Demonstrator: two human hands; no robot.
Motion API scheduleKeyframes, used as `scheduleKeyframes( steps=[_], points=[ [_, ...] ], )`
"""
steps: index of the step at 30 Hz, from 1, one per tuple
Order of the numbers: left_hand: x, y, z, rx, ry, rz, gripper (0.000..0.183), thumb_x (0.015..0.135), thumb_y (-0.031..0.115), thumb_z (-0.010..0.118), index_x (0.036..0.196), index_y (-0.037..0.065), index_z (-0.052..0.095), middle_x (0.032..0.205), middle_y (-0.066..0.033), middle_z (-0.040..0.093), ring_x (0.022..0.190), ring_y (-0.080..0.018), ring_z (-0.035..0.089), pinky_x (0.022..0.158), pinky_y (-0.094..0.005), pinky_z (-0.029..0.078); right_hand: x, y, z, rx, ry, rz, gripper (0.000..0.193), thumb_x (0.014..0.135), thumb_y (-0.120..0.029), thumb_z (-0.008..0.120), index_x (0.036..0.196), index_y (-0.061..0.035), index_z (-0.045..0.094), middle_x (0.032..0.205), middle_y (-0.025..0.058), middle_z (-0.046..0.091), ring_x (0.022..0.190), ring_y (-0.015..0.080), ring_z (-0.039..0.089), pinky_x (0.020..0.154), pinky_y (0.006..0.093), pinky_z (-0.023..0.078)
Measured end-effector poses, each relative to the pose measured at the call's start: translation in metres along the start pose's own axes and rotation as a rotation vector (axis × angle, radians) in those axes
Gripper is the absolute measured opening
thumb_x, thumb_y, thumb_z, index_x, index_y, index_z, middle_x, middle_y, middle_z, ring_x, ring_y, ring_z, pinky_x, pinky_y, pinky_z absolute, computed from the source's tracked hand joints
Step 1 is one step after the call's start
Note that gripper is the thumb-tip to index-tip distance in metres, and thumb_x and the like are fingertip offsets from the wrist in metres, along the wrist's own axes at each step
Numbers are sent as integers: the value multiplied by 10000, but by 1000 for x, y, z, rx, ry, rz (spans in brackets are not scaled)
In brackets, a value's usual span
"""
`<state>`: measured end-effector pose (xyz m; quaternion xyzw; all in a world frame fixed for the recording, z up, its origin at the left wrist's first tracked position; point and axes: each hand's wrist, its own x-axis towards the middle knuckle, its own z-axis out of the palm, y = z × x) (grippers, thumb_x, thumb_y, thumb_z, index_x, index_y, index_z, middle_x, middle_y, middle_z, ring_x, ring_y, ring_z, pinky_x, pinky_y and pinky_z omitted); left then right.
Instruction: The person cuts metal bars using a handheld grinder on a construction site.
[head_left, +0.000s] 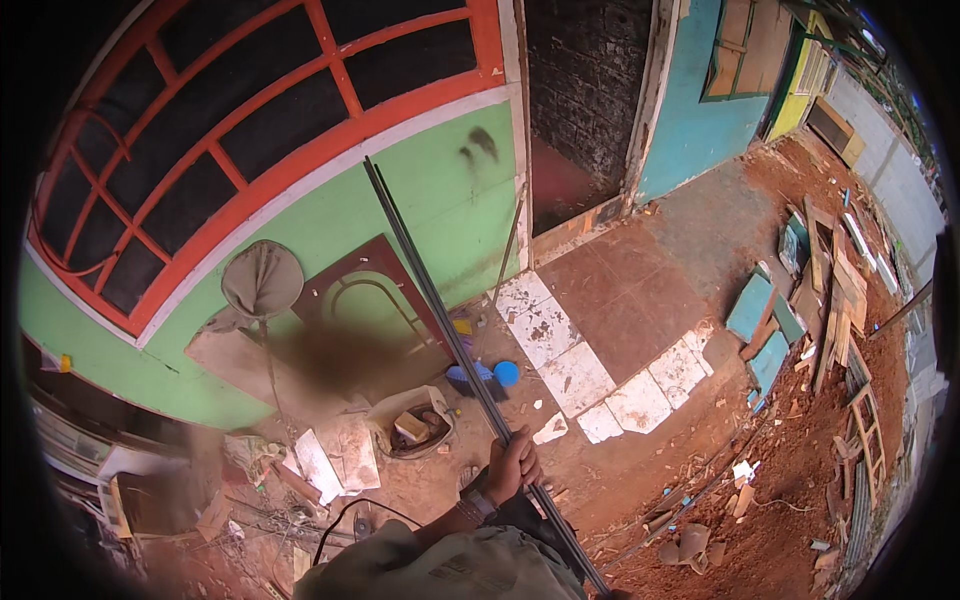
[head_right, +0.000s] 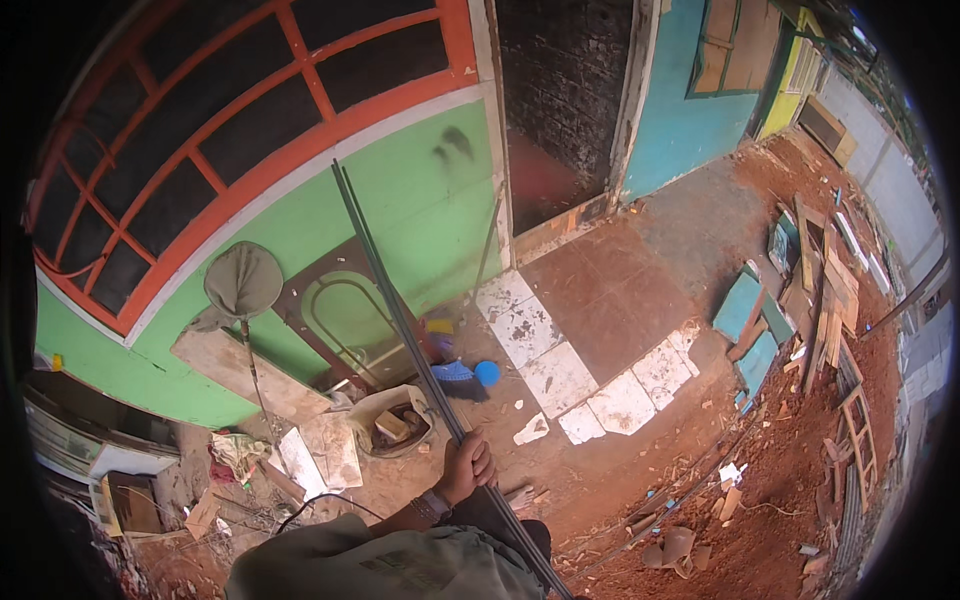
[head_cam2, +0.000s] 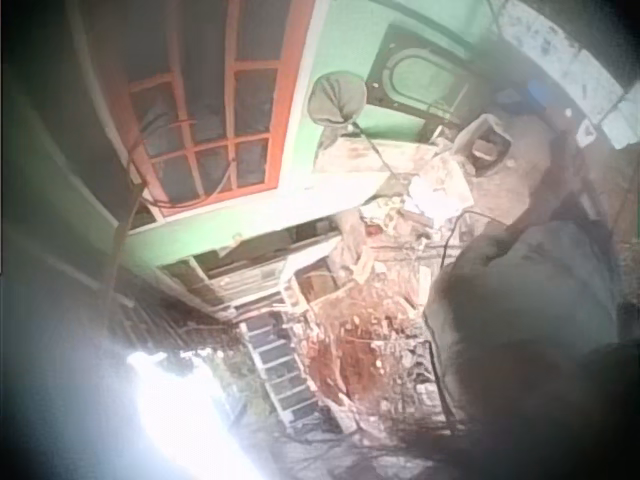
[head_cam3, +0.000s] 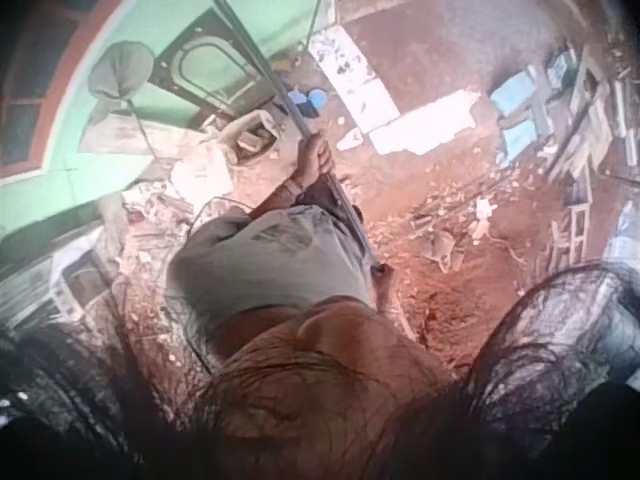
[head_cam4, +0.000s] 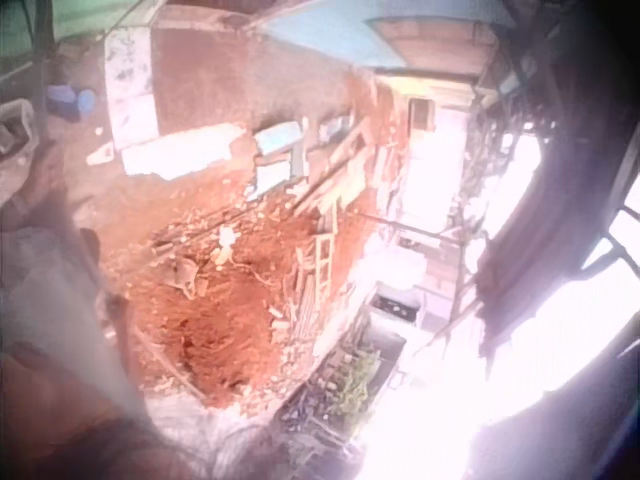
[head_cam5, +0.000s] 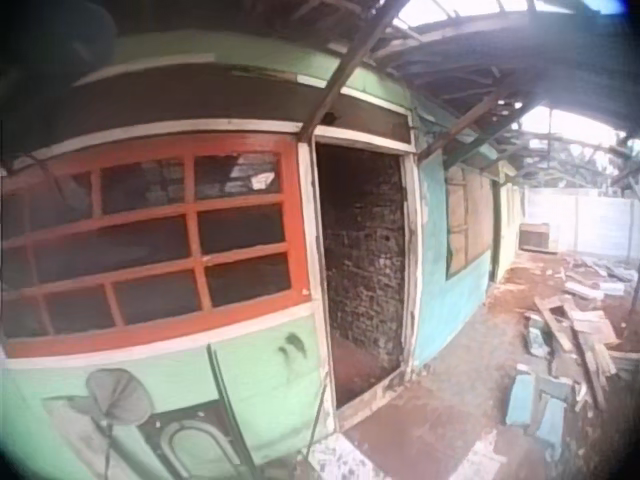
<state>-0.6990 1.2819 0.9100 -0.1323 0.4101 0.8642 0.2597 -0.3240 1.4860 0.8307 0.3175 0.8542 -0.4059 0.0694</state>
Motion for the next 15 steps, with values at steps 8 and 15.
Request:
scheduleKeyframes(
  steps=[8, 15],
  points=[
    [23, -12, 95, 199, -256, -60, 475, 1030, 340, 494, 620, 139, 365, 460, 2, 367, 333, -150, 427, 376, -347, 447, -43, 85, 34, 144, -88, 263, 196, 855, -211, 653, 849, -16, 636, 735, 144, 591, 708, 172, 562, 651, 386, 442],
    [50, -58, 186, 323, -499, -132, 488, 1035, 333, 495, 614, 117, 373, 465, -11, 378, 344, -149, 433, 388, -344, 459, -31, -23, -21, -188, 235, 321, 278, 880, -279, 644, 954, -15, 689, 816, 185, 677, 832, 347, 644, 780, 459, 486]
  ],
)
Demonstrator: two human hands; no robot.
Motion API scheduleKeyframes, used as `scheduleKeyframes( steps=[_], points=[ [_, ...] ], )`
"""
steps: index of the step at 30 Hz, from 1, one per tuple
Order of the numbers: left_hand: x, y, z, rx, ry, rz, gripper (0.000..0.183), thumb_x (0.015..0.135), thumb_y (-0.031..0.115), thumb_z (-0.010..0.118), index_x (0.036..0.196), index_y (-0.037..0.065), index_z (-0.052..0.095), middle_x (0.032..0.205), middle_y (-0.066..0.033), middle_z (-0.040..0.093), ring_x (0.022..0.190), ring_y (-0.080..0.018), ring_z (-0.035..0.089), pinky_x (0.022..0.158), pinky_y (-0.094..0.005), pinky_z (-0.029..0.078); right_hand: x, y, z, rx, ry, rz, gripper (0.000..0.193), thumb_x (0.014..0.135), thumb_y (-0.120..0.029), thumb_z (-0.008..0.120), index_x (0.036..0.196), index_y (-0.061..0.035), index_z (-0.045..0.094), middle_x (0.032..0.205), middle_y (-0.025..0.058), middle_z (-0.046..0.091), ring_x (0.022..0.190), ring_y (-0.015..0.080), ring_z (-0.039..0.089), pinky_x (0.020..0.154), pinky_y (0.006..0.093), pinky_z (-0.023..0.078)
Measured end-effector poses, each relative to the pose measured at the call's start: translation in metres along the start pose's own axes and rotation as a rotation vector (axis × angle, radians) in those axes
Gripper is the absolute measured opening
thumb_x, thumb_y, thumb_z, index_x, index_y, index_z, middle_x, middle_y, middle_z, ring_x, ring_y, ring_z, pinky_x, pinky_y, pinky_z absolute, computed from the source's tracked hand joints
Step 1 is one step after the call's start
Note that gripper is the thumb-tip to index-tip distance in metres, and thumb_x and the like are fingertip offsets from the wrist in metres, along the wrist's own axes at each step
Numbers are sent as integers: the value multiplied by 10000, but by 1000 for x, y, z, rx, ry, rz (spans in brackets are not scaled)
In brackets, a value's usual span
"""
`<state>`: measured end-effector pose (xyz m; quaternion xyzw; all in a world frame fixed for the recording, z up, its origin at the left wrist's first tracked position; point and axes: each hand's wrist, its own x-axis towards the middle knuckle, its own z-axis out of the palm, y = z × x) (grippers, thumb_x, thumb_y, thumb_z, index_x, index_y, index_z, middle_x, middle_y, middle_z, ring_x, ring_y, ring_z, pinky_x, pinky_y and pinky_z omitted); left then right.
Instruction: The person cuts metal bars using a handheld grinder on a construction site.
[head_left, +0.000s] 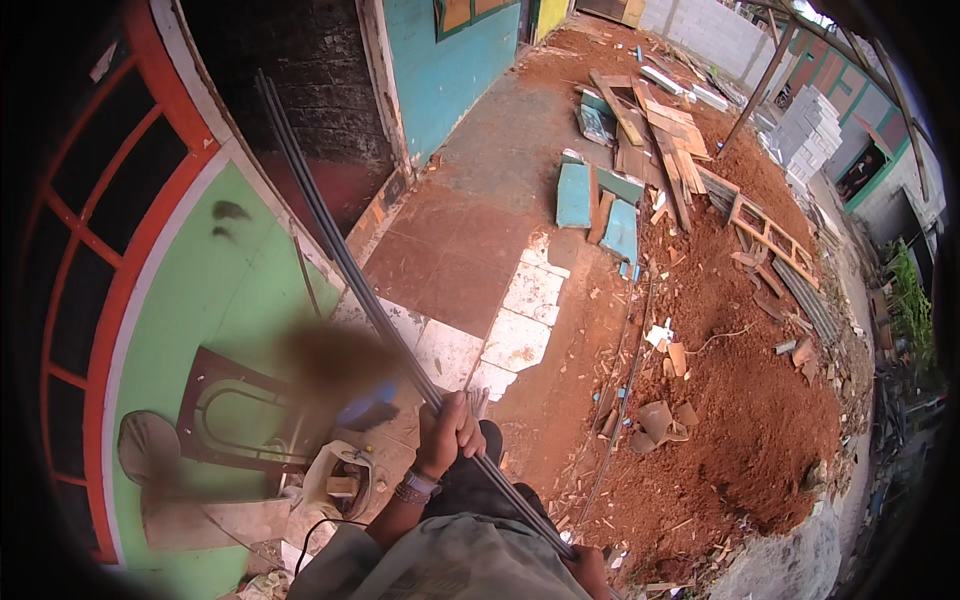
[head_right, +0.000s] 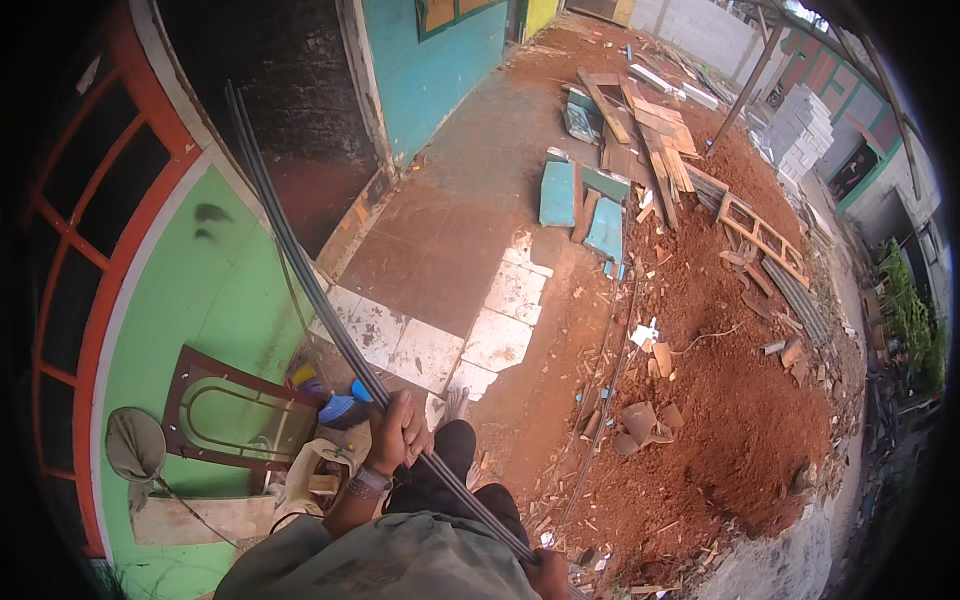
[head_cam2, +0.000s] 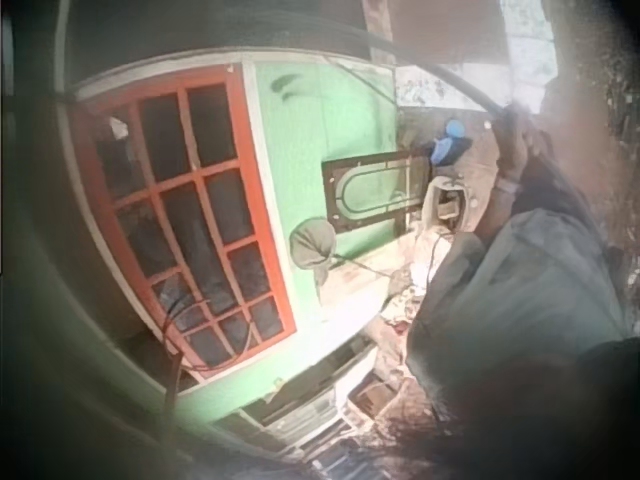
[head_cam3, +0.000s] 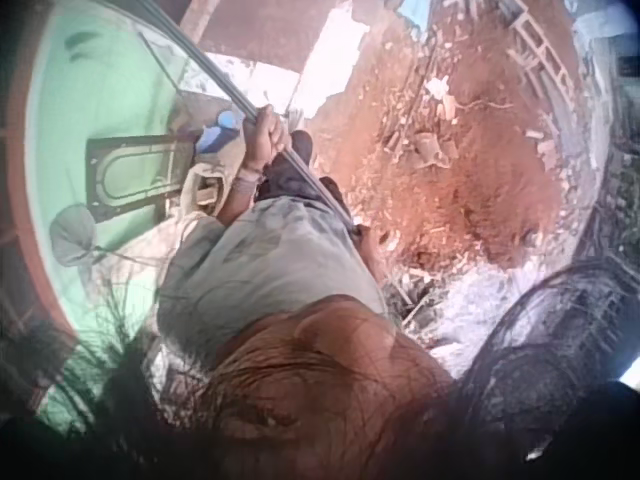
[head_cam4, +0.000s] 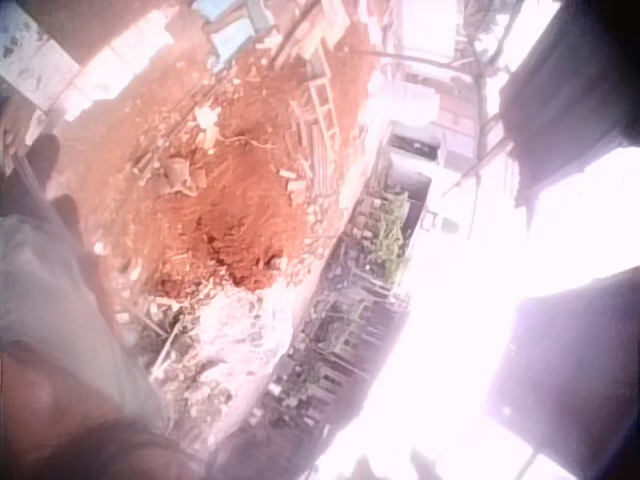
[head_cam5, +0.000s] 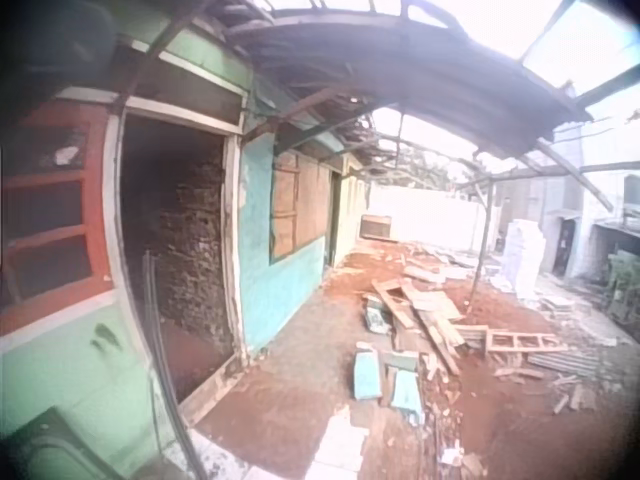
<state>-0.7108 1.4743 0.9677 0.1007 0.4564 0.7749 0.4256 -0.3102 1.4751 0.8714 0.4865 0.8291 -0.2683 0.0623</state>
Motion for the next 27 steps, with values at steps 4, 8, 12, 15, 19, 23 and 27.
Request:
scheduleKeyframes(
  steps=[4, 8, 12, 15, 19, 23, 27],
  points=[
    [55, -19, 43, 49, -198, -42, 490, 1039, 342, 490, 621, 109, 382, 484, -12, 388, 377, -150, 457, 414, -343, 475, 17, -1, -5, 223, -51, 275, 309, 874, -316, 646, 942, -18, 696, 801, 188, 677, 814, 346, 651, 767, 458, 491],
    [123, -40, 78, 86, -221, -119, 461, 1031, 345, 494, 640, 124, 390, 463, -3, 373, 340, -146, 423, 372, -357, 456, 62, -8, -21, 312, -14, 397, 341, 868, -353, 649, 929, -22, 704, 786, 190, 677, 796, 346, 657, 753, 456, 496],
    [207, -55, 99, 39, -259, -137, 465, 1036, 369, 472, 644, 138, 380, 478, 10, 356, 351, -135, 415, 376, -350, 457, 137, -9, -51, 352, 11, 478, 374, 862, -390, 651, 917, -25, 711, 771, 193, 677, 778, 345, 664, 739, 455, 501],
    [285, -60, 131, 53, -243, -160, 480, 1018, 398, 498, 631, 144, 368, 476, 15, 347, 347, -138, 410, 373, -349, 457, 208, -10, -86, 368, 33, 512, 398, 857, -417, 653, 907, -28, 717, 760, 195, 676, 765, 345, 669, 729, 454, 505],
    [405, -53, 167, 72, -252, -177, 492, 1011, 401, 518, 623, 149, 351, 480, 16, 354, 365, -133, 417, 388, -341, 450, 312, -26, -131, 359, 10, 489, 431, 851, -454, 655, 895, -31, 725, 745, 197, 676, 747, 344, 675, 715, 452, 510],
    [520, -25, 186, 56, -250, -198, 489, 1011, 408, 518, 628, 158, 345, 490, 23, 357, 369, -120, 415, 396, -328, 451, 406, -48, -170, 332, -12, 414, 464, 845, -491, 657, 882, -35, 732, 731, 200, 676, 729, 344, 682, 701, 451, 515],
    [631, -10, 201, -4, -250, -207, 459, 991, 430, 564, 671, 148, 394, 499, 32, 379, 379, -117, 432, 412, -326, 457, 494, -77, -211, 319, -76, 364, 497, 839, -528, 660, 870, -38, 740, 716, 202, 676, 712, 343, 689, 688, 449, 520]
  ],
)
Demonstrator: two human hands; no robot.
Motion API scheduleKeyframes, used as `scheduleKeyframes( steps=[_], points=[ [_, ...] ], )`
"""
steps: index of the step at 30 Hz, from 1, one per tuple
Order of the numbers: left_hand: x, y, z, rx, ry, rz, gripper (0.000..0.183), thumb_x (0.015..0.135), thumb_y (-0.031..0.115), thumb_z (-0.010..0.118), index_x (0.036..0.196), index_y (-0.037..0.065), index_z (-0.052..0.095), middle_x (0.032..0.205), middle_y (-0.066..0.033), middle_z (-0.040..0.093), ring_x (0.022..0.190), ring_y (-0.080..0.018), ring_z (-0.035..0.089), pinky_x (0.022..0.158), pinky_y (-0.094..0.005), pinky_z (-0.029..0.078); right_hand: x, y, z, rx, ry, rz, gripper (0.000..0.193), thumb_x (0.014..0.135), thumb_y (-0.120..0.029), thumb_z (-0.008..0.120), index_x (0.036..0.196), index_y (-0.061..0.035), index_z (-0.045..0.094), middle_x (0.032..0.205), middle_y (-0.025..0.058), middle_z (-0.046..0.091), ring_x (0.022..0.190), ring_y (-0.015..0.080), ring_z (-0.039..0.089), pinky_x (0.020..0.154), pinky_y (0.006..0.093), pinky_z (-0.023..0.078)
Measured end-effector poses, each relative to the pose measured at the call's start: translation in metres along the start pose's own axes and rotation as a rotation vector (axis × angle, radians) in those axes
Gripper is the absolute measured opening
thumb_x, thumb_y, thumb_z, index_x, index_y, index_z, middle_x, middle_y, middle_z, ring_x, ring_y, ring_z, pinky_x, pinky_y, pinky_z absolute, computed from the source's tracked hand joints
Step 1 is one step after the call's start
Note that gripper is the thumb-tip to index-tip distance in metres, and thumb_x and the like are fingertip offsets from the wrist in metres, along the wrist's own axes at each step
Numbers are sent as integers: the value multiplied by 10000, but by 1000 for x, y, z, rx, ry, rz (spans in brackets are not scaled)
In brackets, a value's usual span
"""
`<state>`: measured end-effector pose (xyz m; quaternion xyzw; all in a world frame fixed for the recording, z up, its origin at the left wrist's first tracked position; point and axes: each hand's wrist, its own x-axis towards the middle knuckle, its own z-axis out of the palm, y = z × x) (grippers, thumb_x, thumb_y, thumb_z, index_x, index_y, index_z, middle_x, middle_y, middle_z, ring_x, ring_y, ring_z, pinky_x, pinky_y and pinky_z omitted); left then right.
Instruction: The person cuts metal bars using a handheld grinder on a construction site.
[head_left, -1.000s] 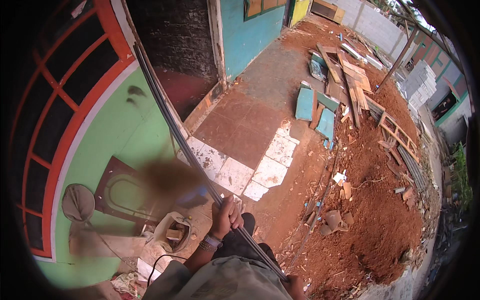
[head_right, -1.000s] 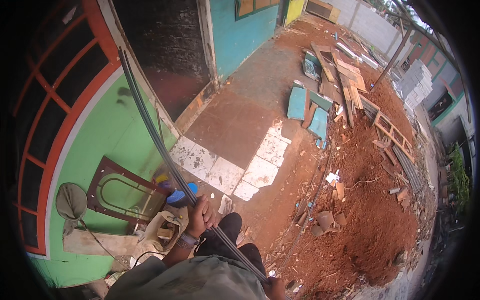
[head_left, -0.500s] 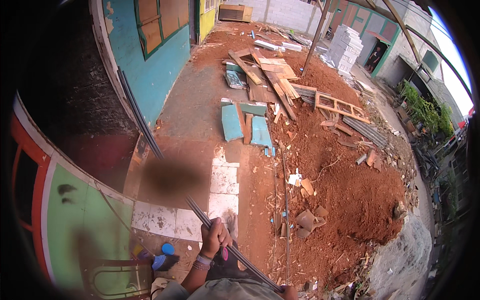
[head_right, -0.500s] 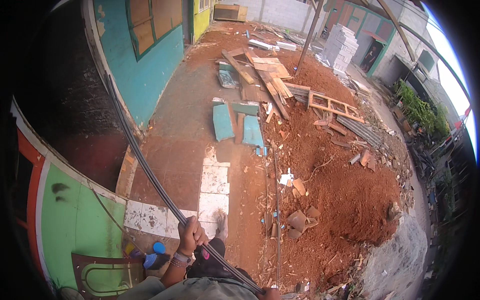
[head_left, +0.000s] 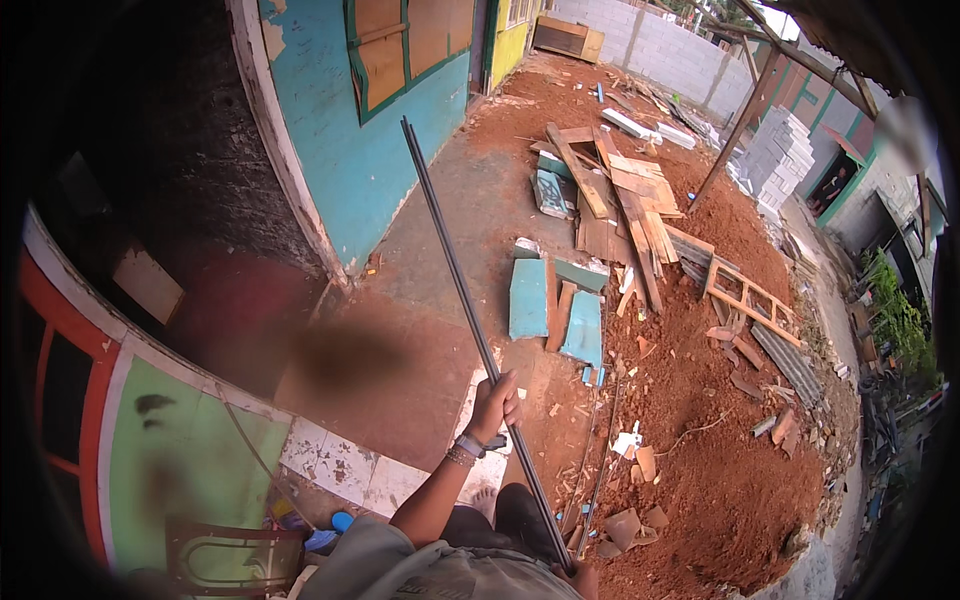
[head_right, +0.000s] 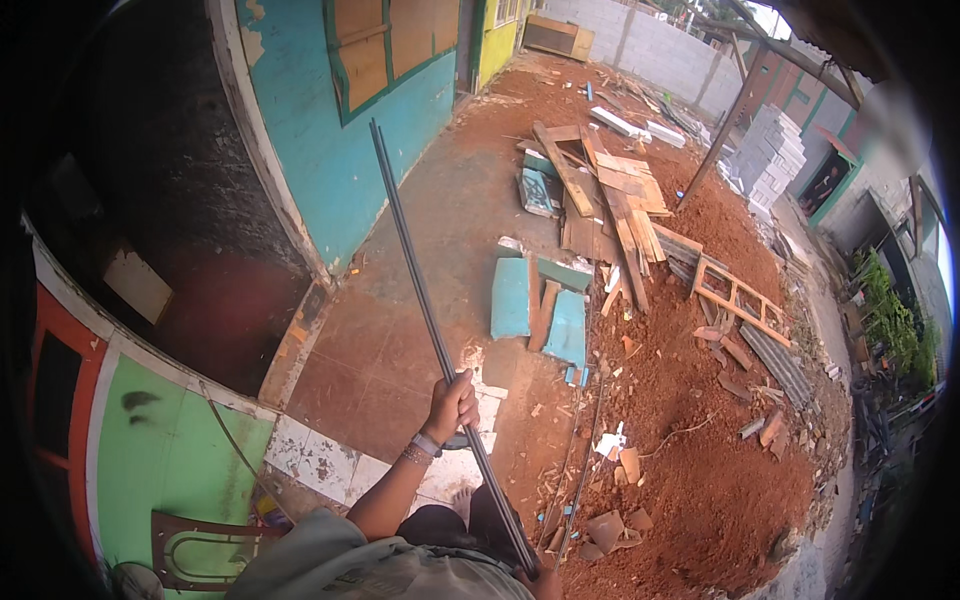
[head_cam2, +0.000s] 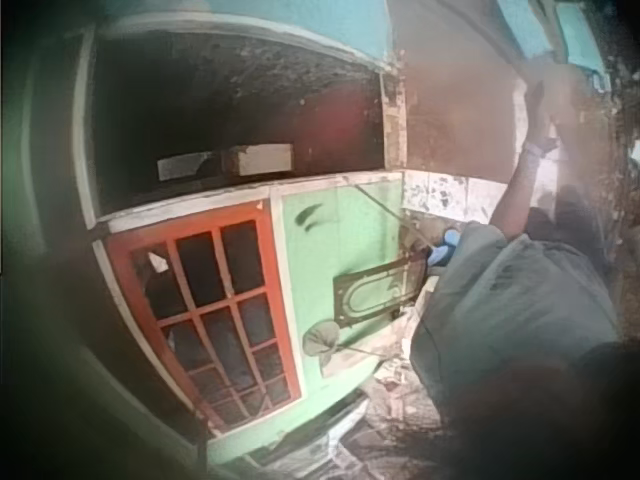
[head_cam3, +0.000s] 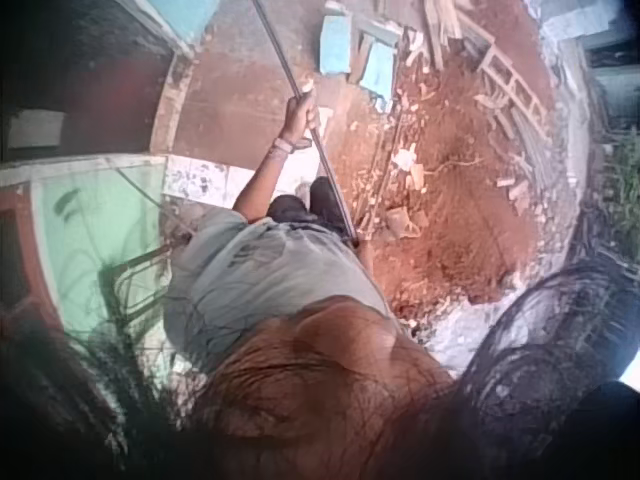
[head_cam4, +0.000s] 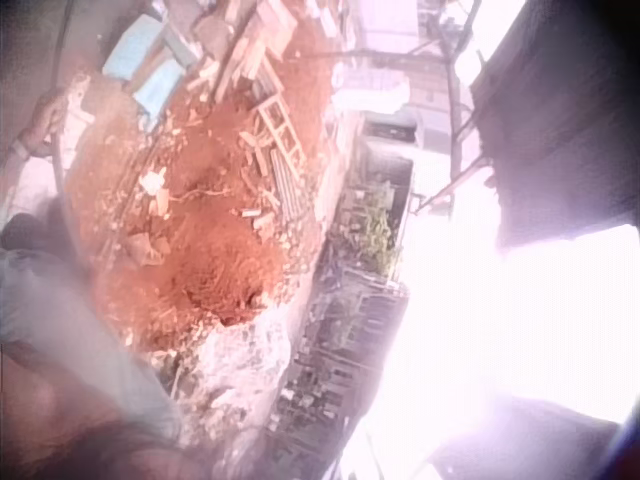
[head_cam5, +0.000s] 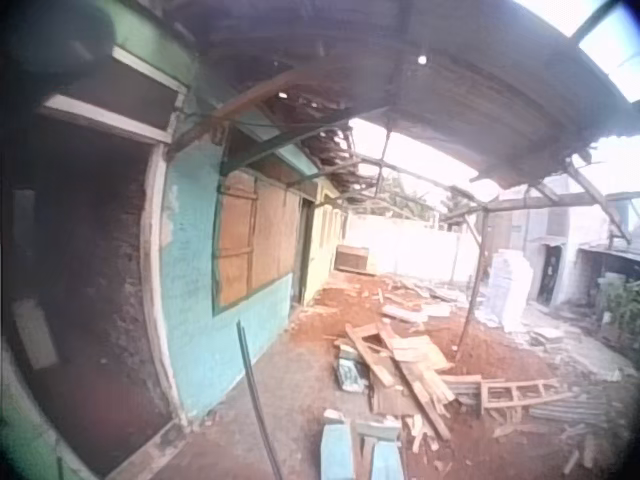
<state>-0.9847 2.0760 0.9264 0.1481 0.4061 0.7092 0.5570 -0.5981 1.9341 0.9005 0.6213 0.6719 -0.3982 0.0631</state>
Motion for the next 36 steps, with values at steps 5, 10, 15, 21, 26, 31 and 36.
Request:
scheduleKeyframes(
  steps=[5, 10, 15, 21, 26, 31, 36],
  points=[
    [138, 33, -4, 41, 55, 19, 458, 971, 458, 593, 693, 164, 378, 511, 38, 353, 385, -115, 402, 411, -310, 391, 92, -113, -52, 6, -43, 36, 539, 832, -574, 663, 854, -42, 749, 697, 205, 675, 689, 342, 697, 670, 448, 526],
    [286, 66, -25, 42, 55, -13, 489, 948, 484, 609, 666, 163, 372, 520, 43, 360, 410, -113, 406, 429, -325, 421, 226, -165, -67, 21, 41, -43, 703, 917, -641, 521, 866, 35, 708, 680, 246, 645, 694, 328, 694, 639, 461, 494],
    [451, 138, -38, -1, 8, 0, 486, 956, 456, 620, 649, 161, 385, 514, 31, 383, 399, -127, 429, 435, -345, 429, 362, -264, -84, 64, 176, -217, 496, 1003, -461, 490, 1014, -1, 676, 865, 268, 681, 811, 379, 675, 730, 478, 491],
    [612, 247, -59, 48, -57, 19, 468, 969, 438, 593, 659, 157, 382, 525, 40, 380, 409, -117, 433, 443, -338, 448, 464, -438, -144, 29, -11, 23, 716, 974, -601, 457, 788, 61, 654, 585, 201, 574, 581, 287, 612, 576, 455, 439],
    [752, 302, -84, 32, -80, 10, 474, 963, 414, 622, 645, 144, 399, 513, 27, 398, 393, -130, 453, 409, -348, 445, 591, -508, -147, 3, 28, 14, 691, 985, -574, 450, 769, 52, 646, 588, 194, 558, 574, 288, 587, 577, 459, 428],
    [899, 365, -132, -11, -88, -57, 483, 946, 430, 644, 645, 148, 394, 516, 24, 385, 399, -137, 450, 433, -348, 445, 709, -638, -150, -19, 17, 8, 660, 991, -557, 446, 813, 44, 654, 647, 213, 583, 631, 317, 605, 612, 468, 440],
    [1050, 452, -172, 10, -140, -93, 480, 947, 447, 635, 660, 147, 393, 526, 27, 395, 402, -134, 447, 445, -350, 462, 817, -774, -168, -3, 26, 47, 632, 996, -540, 441, 857, 36, 662, 706, 231, 607, 687, 347, 624, 648, 476, 452]
  ],
)
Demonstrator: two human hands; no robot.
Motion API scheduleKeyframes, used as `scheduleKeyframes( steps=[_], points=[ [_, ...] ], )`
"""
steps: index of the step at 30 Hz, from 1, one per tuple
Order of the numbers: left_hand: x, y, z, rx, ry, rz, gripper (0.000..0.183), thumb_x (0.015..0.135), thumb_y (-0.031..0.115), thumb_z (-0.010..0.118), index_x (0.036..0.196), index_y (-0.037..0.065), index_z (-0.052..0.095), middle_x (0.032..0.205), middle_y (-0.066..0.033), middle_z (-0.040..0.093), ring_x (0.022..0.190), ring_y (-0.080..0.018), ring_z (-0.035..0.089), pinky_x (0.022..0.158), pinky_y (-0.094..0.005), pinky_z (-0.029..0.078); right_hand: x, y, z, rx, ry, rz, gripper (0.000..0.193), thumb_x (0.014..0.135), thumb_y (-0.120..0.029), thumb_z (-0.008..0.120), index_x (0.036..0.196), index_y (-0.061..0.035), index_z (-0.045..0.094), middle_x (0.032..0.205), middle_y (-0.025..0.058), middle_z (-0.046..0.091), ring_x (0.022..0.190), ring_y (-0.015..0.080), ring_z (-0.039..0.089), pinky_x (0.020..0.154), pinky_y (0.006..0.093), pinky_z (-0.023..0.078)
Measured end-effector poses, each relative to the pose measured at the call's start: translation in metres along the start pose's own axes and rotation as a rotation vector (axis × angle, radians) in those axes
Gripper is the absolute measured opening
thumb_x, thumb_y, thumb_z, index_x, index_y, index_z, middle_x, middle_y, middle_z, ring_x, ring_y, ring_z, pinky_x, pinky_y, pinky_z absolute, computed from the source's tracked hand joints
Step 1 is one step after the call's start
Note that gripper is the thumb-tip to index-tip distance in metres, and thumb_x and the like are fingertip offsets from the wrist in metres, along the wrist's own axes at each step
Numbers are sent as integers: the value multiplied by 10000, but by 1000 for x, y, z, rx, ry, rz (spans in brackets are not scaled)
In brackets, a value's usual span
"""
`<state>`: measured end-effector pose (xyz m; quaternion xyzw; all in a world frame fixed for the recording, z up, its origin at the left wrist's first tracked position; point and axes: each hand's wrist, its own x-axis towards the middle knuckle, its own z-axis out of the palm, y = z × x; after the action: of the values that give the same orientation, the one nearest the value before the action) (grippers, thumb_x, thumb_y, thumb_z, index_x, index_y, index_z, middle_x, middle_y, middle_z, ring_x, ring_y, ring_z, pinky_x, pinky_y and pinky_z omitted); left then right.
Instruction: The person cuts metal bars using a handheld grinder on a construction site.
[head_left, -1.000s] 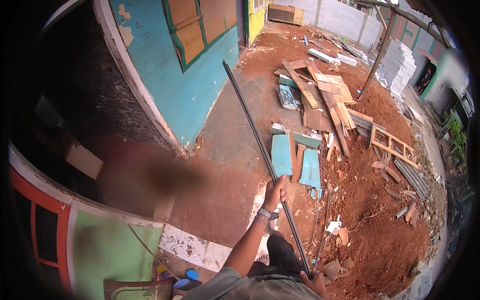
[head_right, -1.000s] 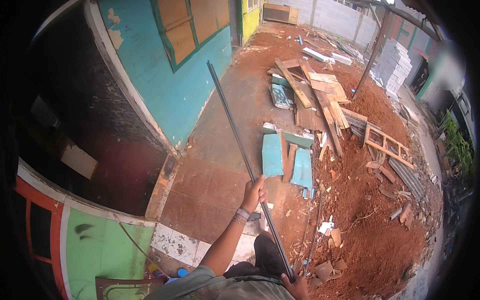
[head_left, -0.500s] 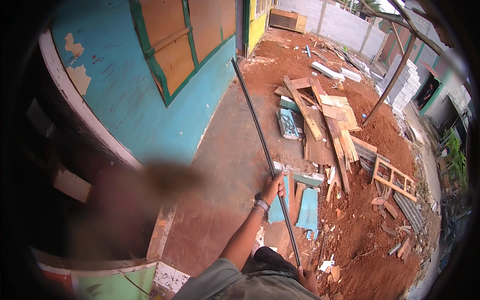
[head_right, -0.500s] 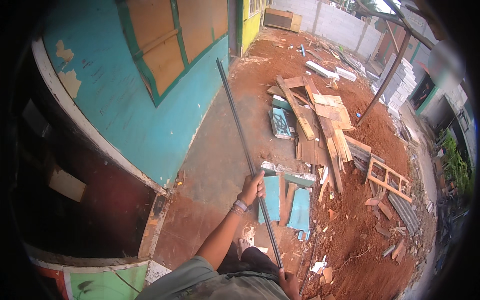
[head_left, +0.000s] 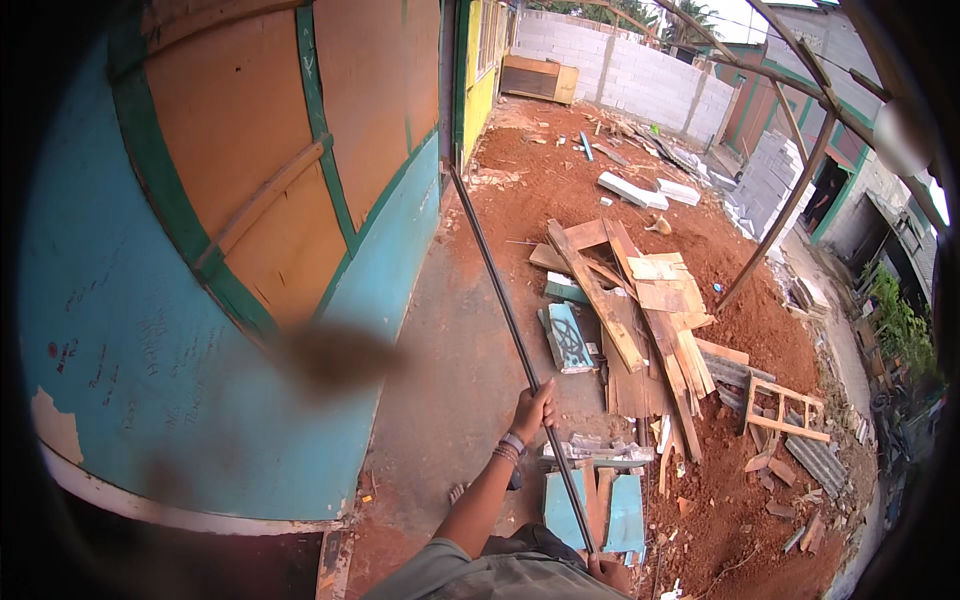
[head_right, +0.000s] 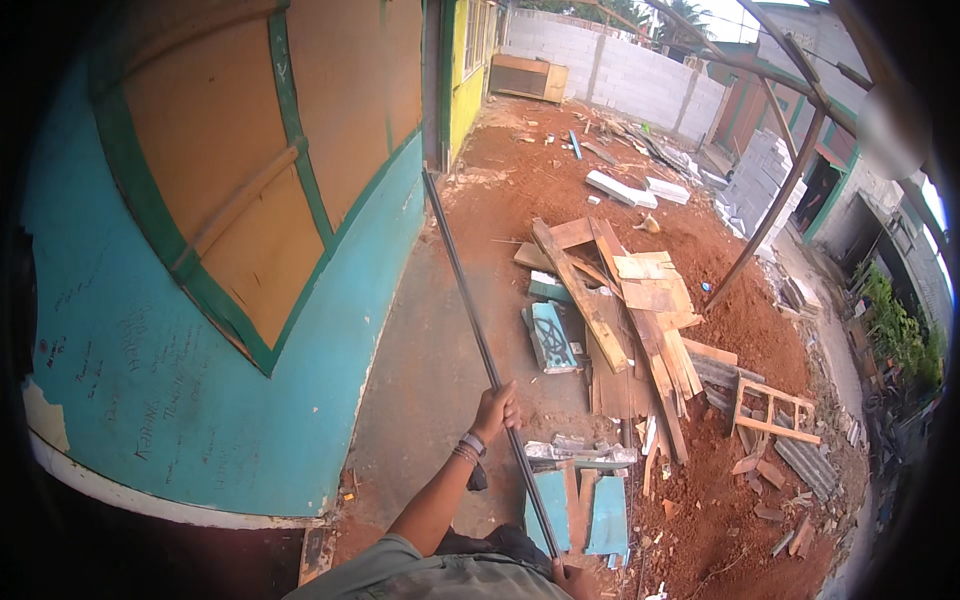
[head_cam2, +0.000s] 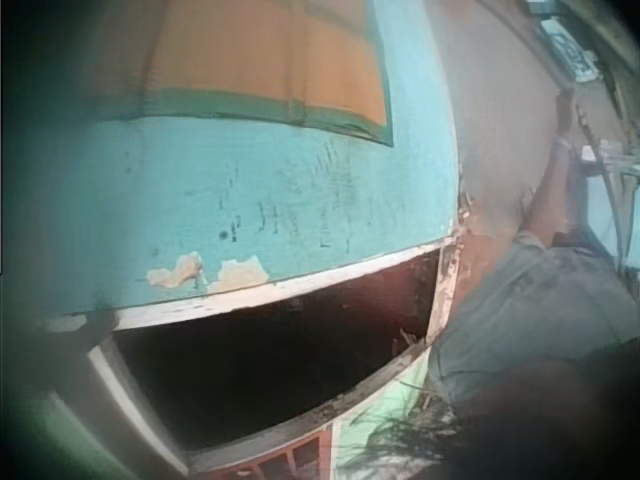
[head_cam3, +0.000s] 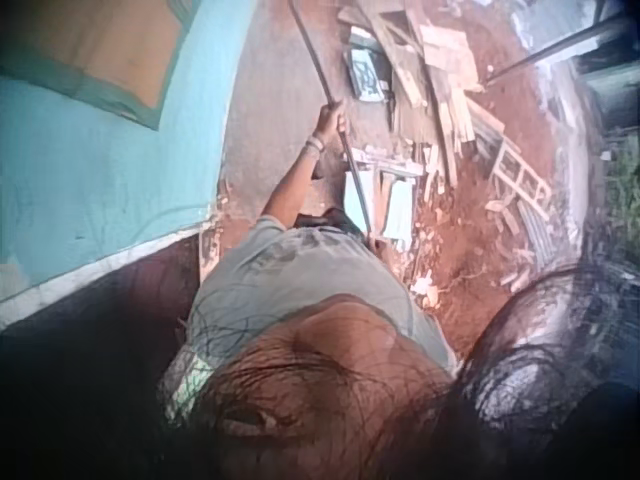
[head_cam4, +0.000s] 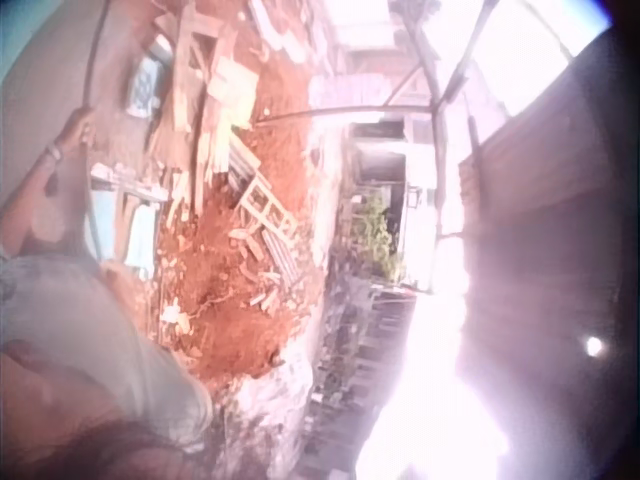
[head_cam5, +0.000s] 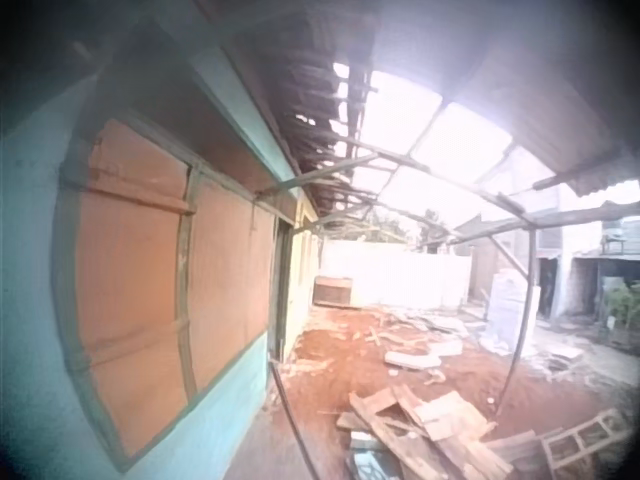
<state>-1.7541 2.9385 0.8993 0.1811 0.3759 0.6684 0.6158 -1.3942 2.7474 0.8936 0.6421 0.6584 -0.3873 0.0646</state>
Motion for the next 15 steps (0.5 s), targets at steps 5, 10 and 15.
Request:
scheduleKeyframes(
  steps=[5, 10, 15],
  points=[
    [135, 91, -29, 60, -46, -12, 446, 974, 422, 602, 692, 136, 409, 535, 24, 401, 417, -137, 468, 462, -360, 479, 88, -116, -15, 2, 3, 60, 606, 1001, -523, 437, 902, 28, 669, 765, 250, 632, 743, 376, 643, 683, 484, 464],
    [286, 144, -56, 72, -67, -52, 456, 975, 424, 603, 679, 143, 400, 540, 27, 401, 424, -128, 470, 450, -340, 469, 202, -217, -42, 113, 86, 35, 687, 983, -568, 450, 769, 49, 662, 611, 240, 593, 596, 369, 639, 586, 486, 442],
    [464, 192, -103, 67, -40, -23, 454, 965, 420, 622, 681, 152, 390, 541, 31, 402, 418, -121, 452, 446, -336, 455, 350, -348, -92, -2, -46, -13, 488, 977, -421, 478, 1068, 10, 689, 928, 265, 688, 931, 436, 653, 819, 507, 491]
  ],
)
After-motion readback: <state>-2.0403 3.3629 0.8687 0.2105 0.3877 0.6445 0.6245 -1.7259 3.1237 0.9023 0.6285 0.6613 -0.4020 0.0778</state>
